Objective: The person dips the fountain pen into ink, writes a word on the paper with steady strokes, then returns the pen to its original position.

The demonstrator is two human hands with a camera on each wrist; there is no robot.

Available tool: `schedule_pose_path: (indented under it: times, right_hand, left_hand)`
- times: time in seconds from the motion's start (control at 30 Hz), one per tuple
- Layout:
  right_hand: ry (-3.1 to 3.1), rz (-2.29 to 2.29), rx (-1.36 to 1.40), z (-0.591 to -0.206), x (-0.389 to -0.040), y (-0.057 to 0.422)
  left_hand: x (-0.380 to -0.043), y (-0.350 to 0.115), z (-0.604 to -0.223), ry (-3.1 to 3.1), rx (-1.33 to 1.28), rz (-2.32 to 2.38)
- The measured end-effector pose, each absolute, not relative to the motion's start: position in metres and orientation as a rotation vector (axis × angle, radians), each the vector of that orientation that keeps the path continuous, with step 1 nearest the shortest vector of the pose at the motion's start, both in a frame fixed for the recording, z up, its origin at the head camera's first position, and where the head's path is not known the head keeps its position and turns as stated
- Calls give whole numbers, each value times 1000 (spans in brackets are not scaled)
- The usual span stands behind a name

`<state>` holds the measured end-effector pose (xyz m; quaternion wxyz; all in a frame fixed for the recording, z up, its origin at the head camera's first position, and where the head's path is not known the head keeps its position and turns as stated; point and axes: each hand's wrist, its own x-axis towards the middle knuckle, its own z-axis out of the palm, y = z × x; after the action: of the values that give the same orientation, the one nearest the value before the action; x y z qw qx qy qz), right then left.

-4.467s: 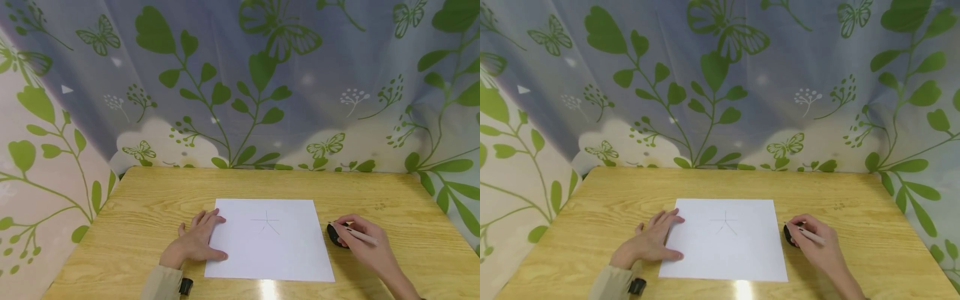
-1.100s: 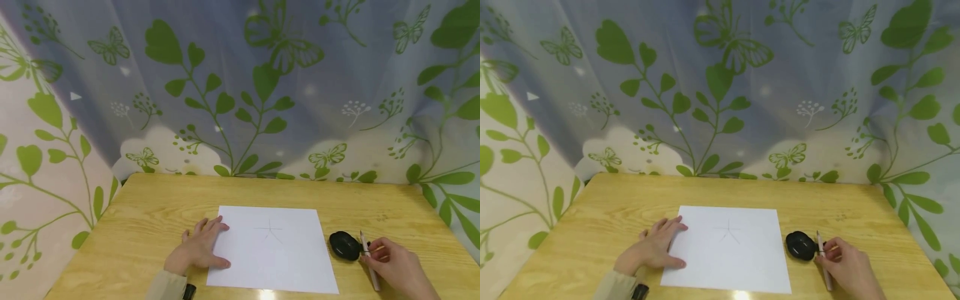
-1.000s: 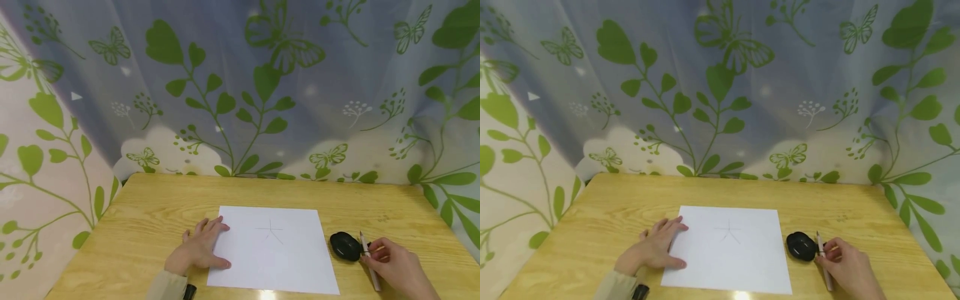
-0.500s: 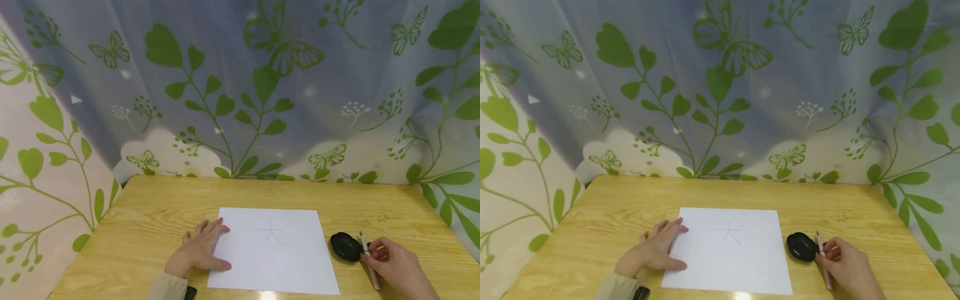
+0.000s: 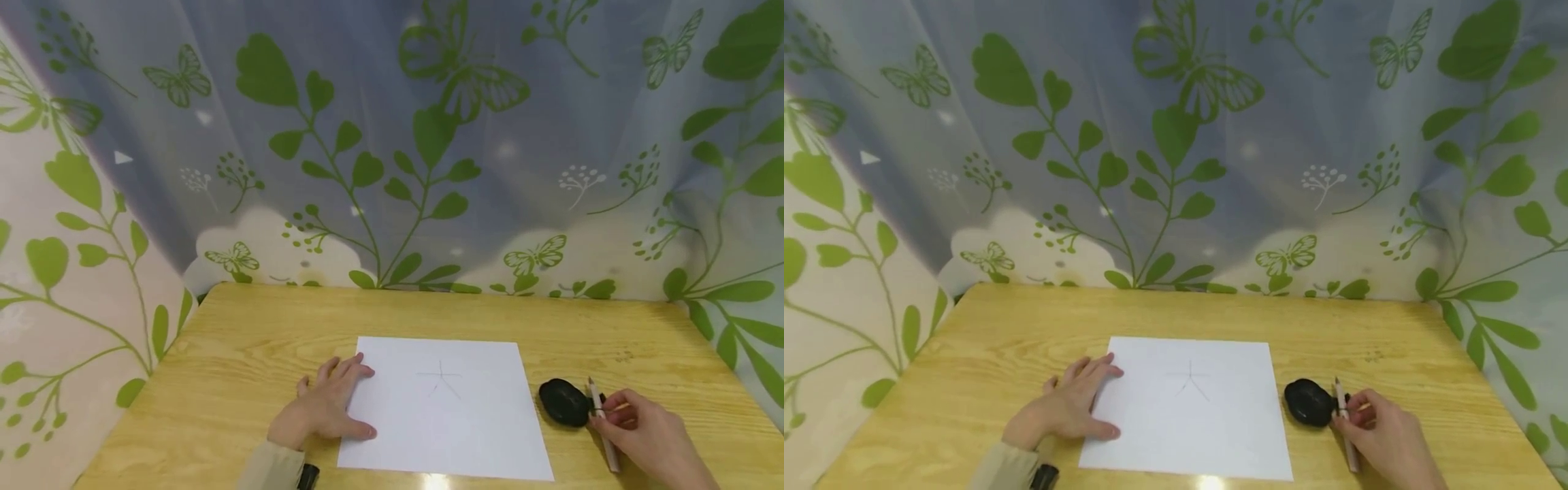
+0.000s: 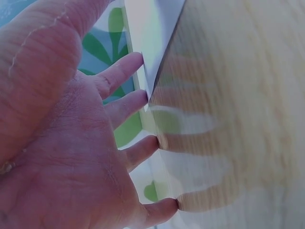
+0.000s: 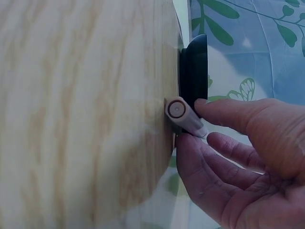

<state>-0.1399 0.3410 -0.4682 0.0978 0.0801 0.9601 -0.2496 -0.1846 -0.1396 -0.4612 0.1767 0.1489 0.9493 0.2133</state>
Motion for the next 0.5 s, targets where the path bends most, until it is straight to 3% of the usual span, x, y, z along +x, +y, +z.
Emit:
schedule_pose_path:
  times: [0.5]
  right_hand:
    - [2897, -742, 230, -459, -135, 356]
  left_hand:
    - [-187, -140, -454, 2678, 443, 601]
